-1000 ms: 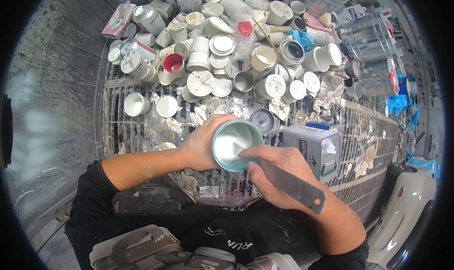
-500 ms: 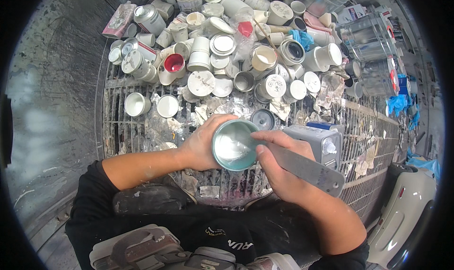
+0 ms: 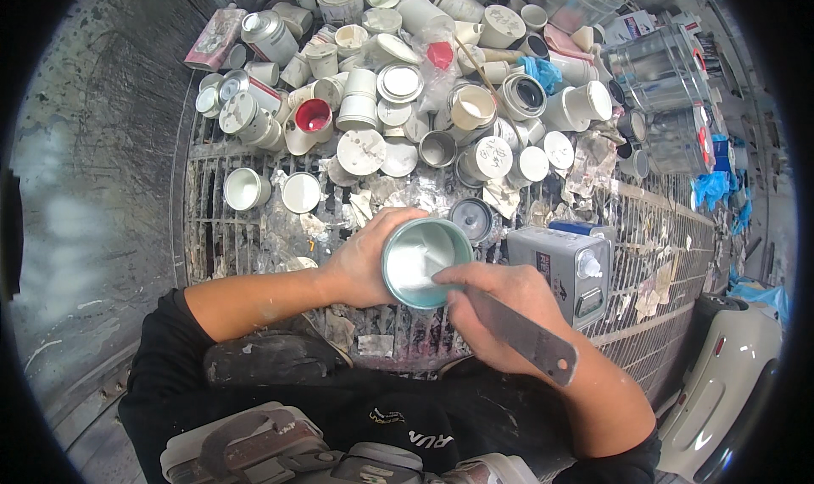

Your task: The person opens a white paint can, pours a clear liquid from a metal can into it, and stirs the mixture with a flat metal tool. The person repeats the pouring and stirring steps multiple times to blend the contents.

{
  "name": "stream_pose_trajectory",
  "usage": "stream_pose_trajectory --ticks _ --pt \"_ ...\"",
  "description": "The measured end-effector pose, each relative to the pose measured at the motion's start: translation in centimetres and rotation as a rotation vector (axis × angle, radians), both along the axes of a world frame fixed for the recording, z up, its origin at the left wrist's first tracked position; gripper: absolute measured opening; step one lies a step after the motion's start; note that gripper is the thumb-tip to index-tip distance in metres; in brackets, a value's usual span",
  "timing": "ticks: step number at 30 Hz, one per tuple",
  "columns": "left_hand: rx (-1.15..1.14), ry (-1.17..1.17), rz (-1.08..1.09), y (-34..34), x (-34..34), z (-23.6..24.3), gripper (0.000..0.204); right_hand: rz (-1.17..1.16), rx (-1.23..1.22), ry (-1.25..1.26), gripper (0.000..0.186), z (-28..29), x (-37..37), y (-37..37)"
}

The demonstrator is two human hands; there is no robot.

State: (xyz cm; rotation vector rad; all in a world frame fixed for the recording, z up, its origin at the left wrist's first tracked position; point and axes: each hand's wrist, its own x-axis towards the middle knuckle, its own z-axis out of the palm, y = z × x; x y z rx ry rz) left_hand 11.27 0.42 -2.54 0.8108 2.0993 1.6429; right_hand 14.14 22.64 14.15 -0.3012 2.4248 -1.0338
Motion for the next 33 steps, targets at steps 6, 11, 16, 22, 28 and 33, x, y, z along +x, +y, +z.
stream_pose_trajectory --ticks 6,11,16,22,28,33 --pt "0.006 0.030 0.003 -0.06 0.03 0.04 0.111 -0.212 -0.058 0.054 0.020 -0.07 0.22 -0.03" --pt "-0.011 -0.018 -0.014 -0.02 0.04 -0.06 0.117 -0.107 -0.091 -0.023 0.021 -0.07 0.16 0.04" --pt "-0.025 0.006 -0.011 -0.13 -0.06 -0.14 0.118 -0.276 -0.052 -0.019 0.023 0.02 -0.02 0.12" --pt "0.003 0.008 0.003 0.05 -0.03 -0.09 0.113 -0.050 -0.112 0.016 0.019 -0.26 -0.15 0.22" --pt "0.018 0.017 0.006 -0.04 -0.10 0.06 0.110 -0.103 0.017 0.118 0.017 -0.03 -0.18 -0.02" --pt "-0.014 -0.011 -0.004 -0.01 -0.08 0.03 0.114 -0.410 -0.161 -0.345 0.022 0.26 -0.07 -0.02"
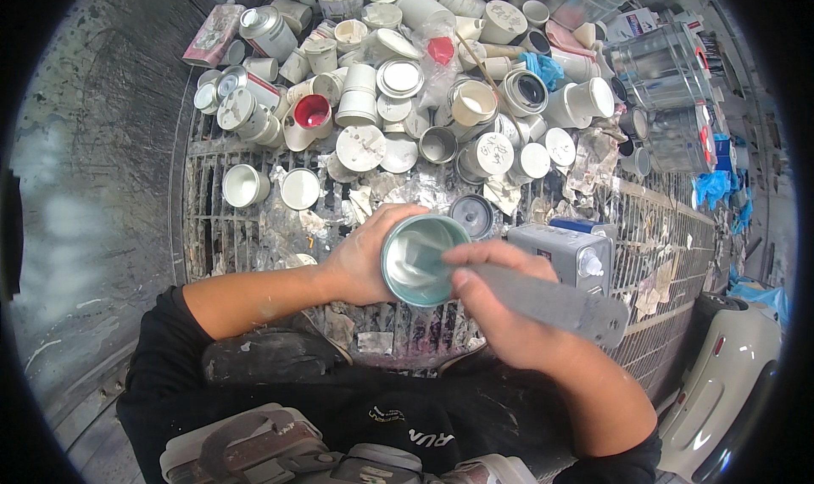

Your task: The person opens a white paint can, pours a clear liquid from a metal can into it, and stirs the mixture with a flat metal tool. The person repeats the pouring and stirring steps multiple times to blend the contents.

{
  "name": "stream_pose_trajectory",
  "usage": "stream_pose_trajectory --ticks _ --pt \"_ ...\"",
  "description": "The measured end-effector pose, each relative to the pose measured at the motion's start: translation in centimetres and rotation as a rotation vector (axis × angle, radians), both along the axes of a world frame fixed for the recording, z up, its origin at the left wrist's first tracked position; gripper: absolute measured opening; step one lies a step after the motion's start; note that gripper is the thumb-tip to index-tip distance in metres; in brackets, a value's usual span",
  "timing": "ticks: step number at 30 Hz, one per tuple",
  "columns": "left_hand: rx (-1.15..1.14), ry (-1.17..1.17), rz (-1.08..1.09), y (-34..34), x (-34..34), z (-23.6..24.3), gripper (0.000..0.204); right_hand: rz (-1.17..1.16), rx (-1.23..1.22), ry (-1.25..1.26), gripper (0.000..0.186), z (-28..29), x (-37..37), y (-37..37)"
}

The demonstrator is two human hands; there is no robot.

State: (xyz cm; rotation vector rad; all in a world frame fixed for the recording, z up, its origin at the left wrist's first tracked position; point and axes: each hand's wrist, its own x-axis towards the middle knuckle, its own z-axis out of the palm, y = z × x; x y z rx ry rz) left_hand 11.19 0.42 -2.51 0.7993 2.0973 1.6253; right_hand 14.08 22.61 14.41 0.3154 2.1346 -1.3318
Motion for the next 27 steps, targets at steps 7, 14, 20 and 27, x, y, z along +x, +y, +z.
stream_pose_trajectory --ticks 7,14,20,27 --pt "-0.019 0.013 0.000 -0.09 0.06 0.08 0.116 0.382 0.085 0.292 0.023 -0.31 -0.09 0.33" --pt "0.024 0.052 0.005 -0.11 -0.05 0.03 0.112 0.136 0.109 0.357 0.027 -0.31 0.04 0.18" --pt "0.032 0.007 0.013 -0.09 0.10 0.23 0.112 0.142 0.032 0.176 0.026 -0.57 0.30 0.03" --pt "0.029 0.036 0.007 -0.15 -0.04 0.17 0.111 0.359 0.194 0.271 0.026 0.08 -0.16 0.12"
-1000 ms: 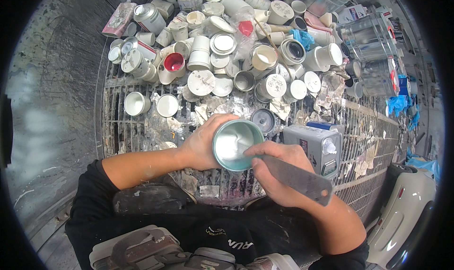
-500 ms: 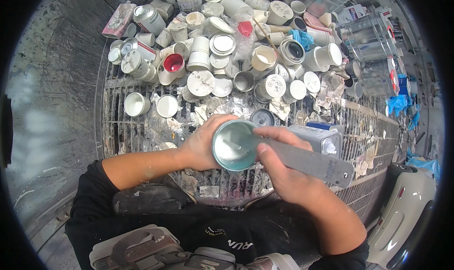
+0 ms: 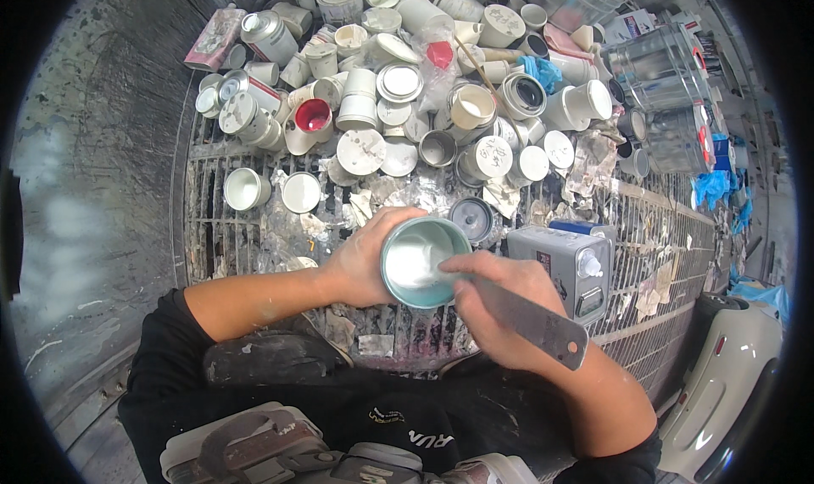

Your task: The person opens a white paint can, pours a clear liquid from a metal can into it, and stirs the mixture with a flat metal tool. The person repeats the pouring and stirring steps multiple times to blend the contents.

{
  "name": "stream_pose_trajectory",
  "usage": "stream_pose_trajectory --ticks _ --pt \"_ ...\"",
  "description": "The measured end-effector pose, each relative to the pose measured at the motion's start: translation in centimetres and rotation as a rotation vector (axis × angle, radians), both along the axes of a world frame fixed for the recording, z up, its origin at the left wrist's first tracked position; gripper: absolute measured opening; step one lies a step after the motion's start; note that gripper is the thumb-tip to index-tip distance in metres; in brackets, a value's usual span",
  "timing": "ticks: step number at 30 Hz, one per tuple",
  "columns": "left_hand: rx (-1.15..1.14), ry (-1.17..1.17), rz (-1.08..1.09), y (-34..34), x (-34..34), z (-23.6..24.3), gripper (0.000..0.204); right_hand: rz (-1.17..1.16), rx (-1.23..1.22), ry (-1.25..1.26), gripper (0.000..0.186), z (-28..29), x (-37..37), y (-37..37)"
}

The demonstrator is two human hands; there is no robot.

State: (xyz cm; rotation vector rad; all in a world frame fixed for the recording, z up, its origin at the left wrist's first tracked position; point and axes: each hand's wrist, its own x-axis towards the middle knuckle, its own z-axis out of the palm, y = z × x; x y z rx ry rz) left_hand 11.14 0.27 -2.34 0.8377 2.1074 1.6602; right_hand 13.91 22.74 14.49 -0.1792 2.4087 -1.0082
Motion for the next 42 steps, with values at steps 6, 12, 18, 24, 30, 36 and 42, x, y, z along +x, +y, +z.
stream_pose_trajectory --ticks 6,12,18,24,30,36,42 --pt "-0.011 -0.020 -0.004 0.07 0.01 0.27 0.110 -0.244 -0.146 -0.047 0.026 -0.23 0.11 -0.17" --pt "-0.029 -0.051 -0.007 0.09 0.24 0.23 0.112 -0.024 -0.118 -0.037 0.024 -0.47 0.26 -0.01" --pt "-0.053 0.004 -0.019 -0.07 0.10 -0.23 0.116 -0.065 -0.059 0.084 0.020 -0.28 0.30 -0.35" --pt "-0.025 -0.025 -0.001 -0.01 0.30 -0.04 0.113 -0.185 -0.182 -0.003 0.019 -0.44 0.26 -0.44" --pt "-0.050 -0.011 -0.008 -0.04 0.25 -0.11 0.118 -0.011 -0.082 0.056 0.018 -0.16 0.21 -0.30" --pt "-0.009 0.010 0.005 0.02 0.22 -0.44 0.113 -0.211 -0.090 0.076 0.018 -0.20 0.22 -0.40" --pt "-0.049 -0.004 -0.010 0.03 0.23 -0.39 0.118 -0.085 -0.181 0.003 0.018 -0.22 0.36 -0.24"
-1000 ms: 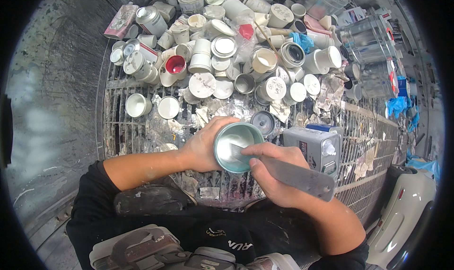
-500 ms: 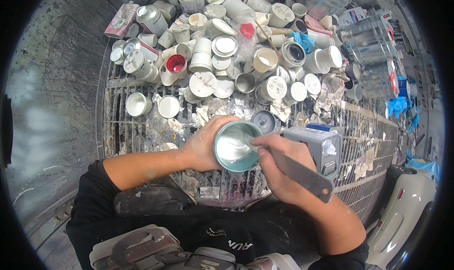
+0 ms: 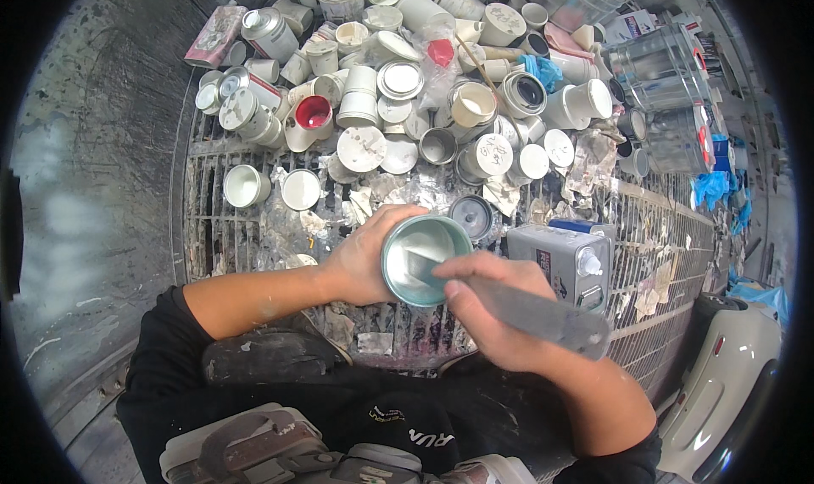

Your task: The person opens a white paint can, pours a clear liquid from a metal can into it, and stirs the mixture with a flat metal tool. The person repeats the pouring and stirring steps multiple times to blend the contents.

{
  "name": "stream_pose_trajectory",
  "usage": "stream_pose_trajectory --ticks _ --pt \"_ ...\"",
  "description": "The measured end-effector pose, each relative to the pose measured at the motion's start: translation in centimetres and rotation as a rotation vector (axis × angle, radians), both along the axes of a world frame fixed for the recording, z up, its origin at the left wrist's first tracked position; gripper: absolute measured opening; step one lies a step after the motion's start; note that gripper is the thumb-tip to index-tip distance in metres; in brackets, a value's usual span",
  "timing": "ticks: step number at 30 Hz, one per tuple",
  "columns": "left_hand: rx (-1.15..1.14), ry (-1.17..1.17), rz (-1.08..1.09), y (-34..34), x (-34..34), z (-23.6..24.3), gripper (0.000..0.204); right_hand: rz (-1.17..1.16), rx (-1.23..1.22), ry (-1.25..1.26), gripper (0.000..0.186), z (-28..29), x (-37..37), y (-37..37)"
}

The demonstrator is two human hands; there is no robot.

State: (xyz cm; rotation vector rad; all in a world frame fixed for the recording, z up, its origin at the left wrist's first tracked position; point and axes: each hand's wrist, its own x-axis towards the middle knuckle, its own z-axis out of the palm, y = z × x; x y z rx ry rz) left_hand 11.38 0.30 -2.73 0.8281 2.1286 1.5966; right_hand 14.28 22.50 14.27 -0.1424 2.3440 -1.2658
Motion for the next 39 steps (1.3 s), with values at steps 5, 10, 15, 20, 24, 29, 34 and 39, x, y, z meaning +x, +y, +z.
stream_pose_trajectory --ticks 5,10,15,20,24,29,34,39 --pt "-0.013 0.033 0.003 -0.16 -0.21 0.31 0.117 -0.011 0.132 0.072 0.018 -0.05 -0.05 0.20" --pt "0.038 -0.023 0.009 -0.09 -0.08 0.62 0.114 -0.016 -0.033 -0.089 0.021 -0.04 0.09 0.24" --pt "0.047 0.014 0.005 -0.19 -0.20 0.50 0.113 -0.100 0.122 0.085 0.021 -0.04 -0.23 0.14" --pt "0.035 0.001 0.016 -0.10 0.00 0.46 0.112 0.015 0.019 -0.024 0.020 0.17 -0.19 -0.07" --pt "0.043 0.012 0.014 -0.08 -0.08 0.34 0.114 -0.156 0.045 0.009 0.020 -0.14 -0.02 -0.16" --pt "0.014 -0.015 0.004 -0.04 -0.06 0.33 0.118 0.053 0.101 -0.005 0.024 -0.20 0.15 0.24" --pt "0.054 0.003 0.014 -0.07 -0.11 0.40 0.110 -0.194 0.066 -0.032 0.024 -0.22 0.08 0.07" --pt "0.020 -0.041 -0.001 -0.03 -0.04 0.21 0.116 0.085 0.118 -0.014 0.022 0.07 -0.11 0.04"
